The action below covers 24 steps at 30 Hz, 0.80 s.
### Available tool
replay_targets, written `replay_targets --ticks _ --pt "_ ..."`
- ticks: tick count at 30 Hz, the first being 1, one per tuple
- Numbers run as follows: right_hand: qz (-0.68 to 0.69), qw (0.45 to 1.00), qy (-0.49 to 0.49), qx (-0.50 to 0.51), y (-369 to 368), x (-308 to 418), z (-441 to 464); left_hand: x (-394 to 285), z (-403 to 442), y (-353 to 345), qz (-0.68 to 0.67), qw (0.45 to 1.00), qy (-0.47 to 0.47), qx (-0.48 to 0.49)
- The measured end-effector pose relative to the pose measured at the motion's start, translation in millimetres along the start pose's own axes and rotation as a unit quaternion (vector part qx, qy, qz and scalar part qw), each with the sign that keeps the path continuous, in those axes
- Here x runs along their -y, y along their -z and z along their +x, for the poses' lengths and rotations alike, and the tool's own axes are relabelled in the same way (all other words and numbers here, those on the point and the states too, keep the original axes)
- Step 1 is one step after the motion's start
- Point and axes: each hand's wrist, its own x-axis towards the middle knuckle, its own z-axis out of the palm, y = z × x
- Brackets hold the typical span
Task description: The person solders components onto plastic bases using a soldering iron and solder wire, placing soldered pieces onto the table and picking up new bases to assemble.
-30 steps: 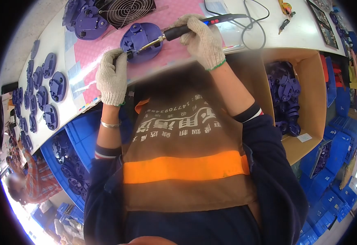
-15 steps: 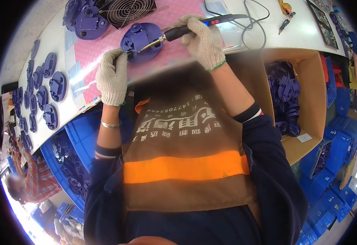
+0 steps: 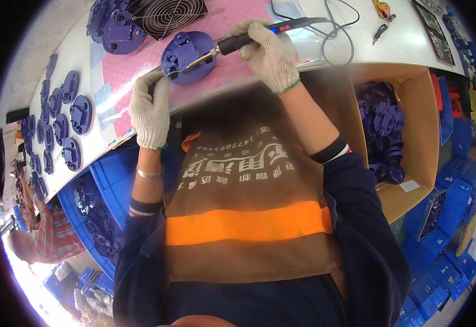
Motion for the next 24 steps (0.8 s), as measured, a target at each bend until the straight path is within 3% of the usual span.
replay_targets --ticks 14,24 --pt "0.001 1.0 -0.004 0.007 3.3 -5.0 2.5 9.0 9.9 -7.6 0.085 0.995 -0.048 0.001" --pt "0.015 1.0 -0.003 0.005 1.9 -2.3 1.9 8.6 10.3 -5.8 0.048 0.998 -0.029 0.007"
